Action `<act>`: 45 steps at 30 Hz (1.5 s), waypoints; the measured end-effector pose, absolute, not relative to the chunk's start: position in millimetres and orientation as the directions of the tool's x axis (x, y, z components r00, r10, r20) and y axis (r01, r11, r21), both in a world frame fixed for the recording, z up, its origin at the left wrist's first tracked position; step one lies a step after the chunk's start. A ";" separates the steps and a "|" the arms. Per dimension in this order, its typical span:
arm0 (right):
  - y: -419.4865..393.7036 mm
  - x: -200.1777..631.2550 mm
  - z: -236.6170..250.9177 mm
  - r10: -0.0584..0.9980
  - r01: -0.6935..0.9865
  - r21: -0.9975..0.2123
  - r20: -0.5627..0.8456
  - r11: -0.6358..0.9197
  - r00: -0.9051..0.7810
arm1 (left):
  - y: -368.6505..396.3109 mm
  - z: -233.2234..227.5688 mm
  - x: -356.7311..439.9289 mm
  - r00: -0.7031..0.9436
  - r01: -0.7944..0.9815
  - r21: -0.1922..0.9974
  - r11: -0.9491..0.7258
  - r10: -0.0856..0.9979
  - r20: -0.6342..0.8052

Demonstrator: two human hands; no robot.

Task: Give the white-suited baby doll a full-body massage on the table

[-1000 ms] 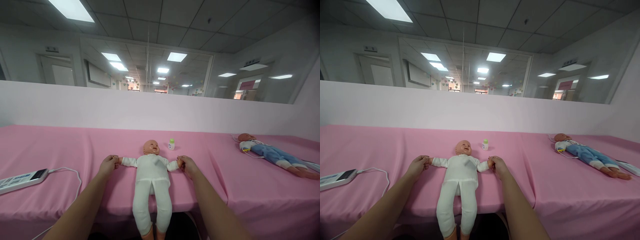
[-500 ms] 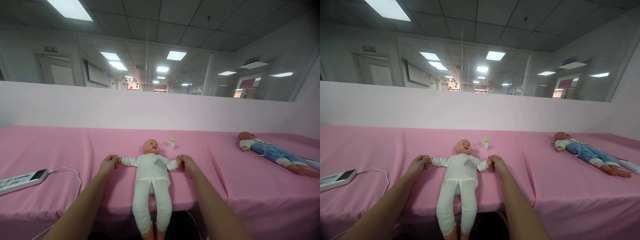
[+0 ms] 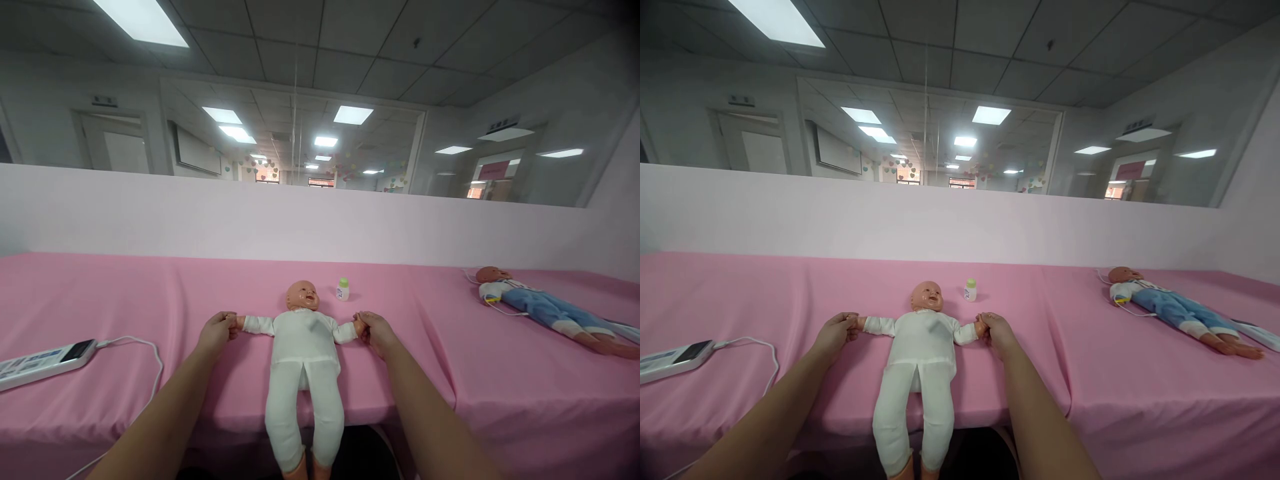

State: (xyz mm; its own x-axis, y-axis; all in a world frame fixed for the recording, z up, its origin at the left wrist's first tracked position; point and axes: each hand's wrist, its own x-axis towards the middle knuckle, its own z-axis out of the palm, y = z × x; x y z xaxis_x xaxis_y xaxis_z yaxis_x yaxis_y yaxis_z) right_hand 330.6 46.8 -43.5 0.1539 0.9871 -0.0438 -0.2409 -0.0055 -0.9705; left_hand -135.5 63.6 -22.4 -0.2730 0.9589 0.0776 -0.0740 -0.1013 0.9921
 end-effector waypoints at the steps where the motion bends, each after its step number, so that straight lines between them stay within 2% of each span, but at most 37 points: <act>1: 46.5 330.1 -42.9 0.986 -0.252 -0.968 -0.048 -0.006 0.159 | 64.0 -22.8 -135.9 -0.272 -0.082 0.992 -0.100 0.959 0.075; 7: 45.6 330.4 -41.7 0.987 -0.302 -0.953 -0.040 0.009 0.154 | 62.7 -21.5 -135.4 -0.267 -0.098 0.990 -0.106 0.961 0.077; 15: 43.8 332.6 -43.5 0.997 -0.249 -0.968 0.027 0.044 0.073 | 54.3 -14.7 -131.5 -0.253 -0.062 0.991 -0.121 0.962 0.102; 21: 51.9 334.5 -50.6 0.990 -0.230 -0.973 -0.020 0.013 0.141 | 56.1 -17.0 -133.0 -0.257 -0.023 0.992 -0.126 0.959 0.116; 26: 51.8 332.6 -46.7 0.979 -0.283 -0.959 -0.052 0.006 0.199 | 62.4 -21.6 -135.8 -0.286 -0.094 0.990 -0.106 0.955 0.076; 31: 45.6 330.6 -40.2 0.986 -0.304 -0.953 -0.040 0.012 0.164 | 61.9 -20.7 -136.3 -0.275 -0.132 0.986 -0.106 0.959 0.067; 37: 45.0 332.2 -43.5 0.996 -0.251 -0.967 0.012 0.035 0.091 | 57.9 -18.5 -134.7 -0.270 -0.068 0.990 -0.122 0.958 0.099; 45: 45.7 330.5 -43.0 0.988 -0.245 -0.969 -0.021 0.016 0.150 | 61.2 -21.5 -136.6 -0.279 -0.060 0.992 -0.110 0.956 0.089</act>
